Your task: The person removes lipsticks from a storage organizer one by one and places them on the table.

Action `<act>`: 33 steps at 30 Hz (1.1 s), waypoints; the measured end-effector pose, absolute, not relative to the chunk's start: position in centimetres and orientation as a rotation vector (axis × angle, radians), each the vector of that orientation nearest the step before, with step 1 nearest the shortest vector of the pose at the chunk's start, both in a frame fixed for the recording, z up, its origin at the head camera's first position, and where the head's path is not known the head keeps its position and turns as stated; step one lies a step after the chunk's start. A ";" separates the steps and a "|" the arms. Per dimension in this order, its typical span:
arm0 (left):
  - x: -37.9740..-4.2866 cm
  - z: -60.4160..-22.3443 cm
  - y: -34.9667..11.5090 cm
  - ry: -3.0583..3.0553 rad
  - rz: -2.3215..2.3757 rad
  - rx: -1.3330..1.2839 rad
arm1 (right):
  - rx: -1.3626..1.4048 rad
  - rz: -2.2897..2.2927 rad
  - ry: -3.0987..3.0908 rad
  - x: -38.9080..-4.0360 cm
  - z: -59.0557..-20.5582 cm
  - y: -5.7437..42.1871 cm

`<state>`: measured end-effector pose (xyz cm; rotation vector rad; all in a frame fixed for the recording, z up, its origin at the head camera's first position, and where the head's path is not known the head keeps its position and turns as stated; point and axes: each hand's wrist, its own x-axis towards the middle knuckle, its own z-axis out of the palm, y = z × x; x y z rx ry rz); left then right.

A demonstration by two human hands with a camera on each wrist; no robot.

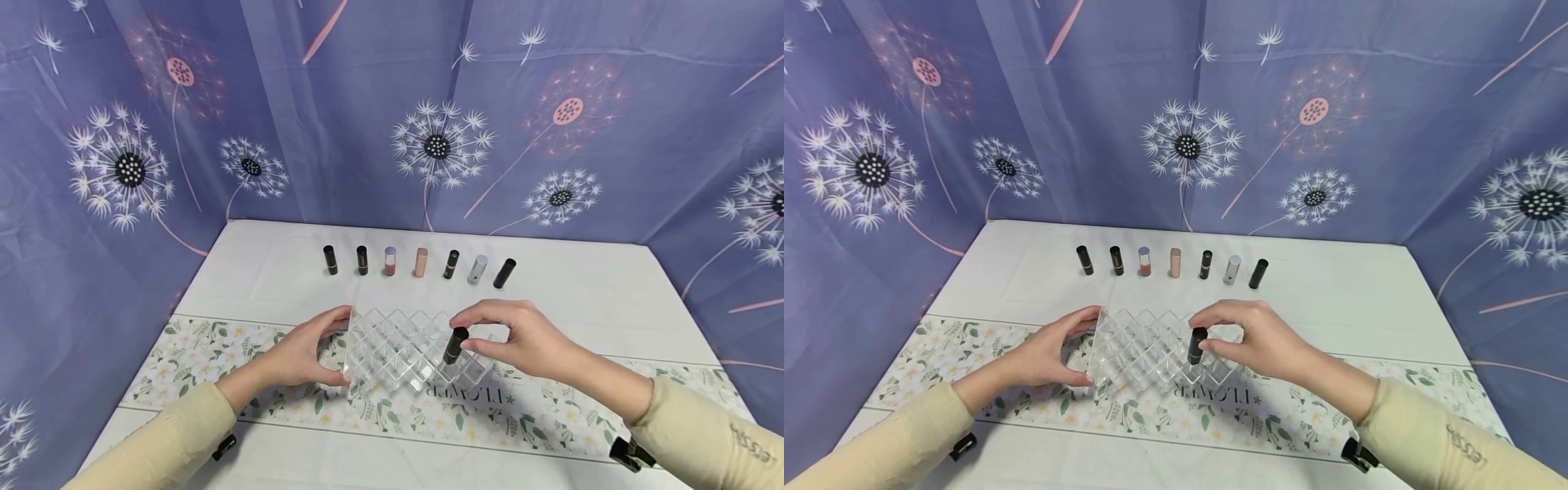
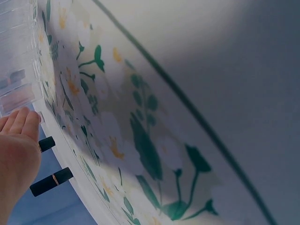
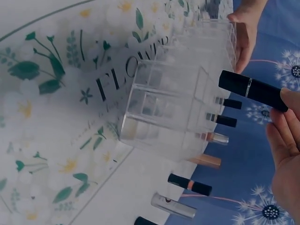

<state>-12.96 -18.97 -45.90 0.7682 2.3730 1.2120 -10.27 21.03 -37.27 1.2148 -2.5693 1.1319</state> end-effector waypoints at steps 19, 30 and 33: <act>-13.0 -46.1 -19.0 2.369 1.218 0.774 | 1.083 1.077 -2.551 -12.1 -35.5 22.5; -13.1 -46.1 -19.0 2.368 1.225 0.772 | 0.984 1.068 -2.571 -13.0 -35.3 23.5; -13.0 -46.1 -19.0 2.369 1.223 0.774 | 0.973 1.064 -2.565 -13.4 -35.3 24.1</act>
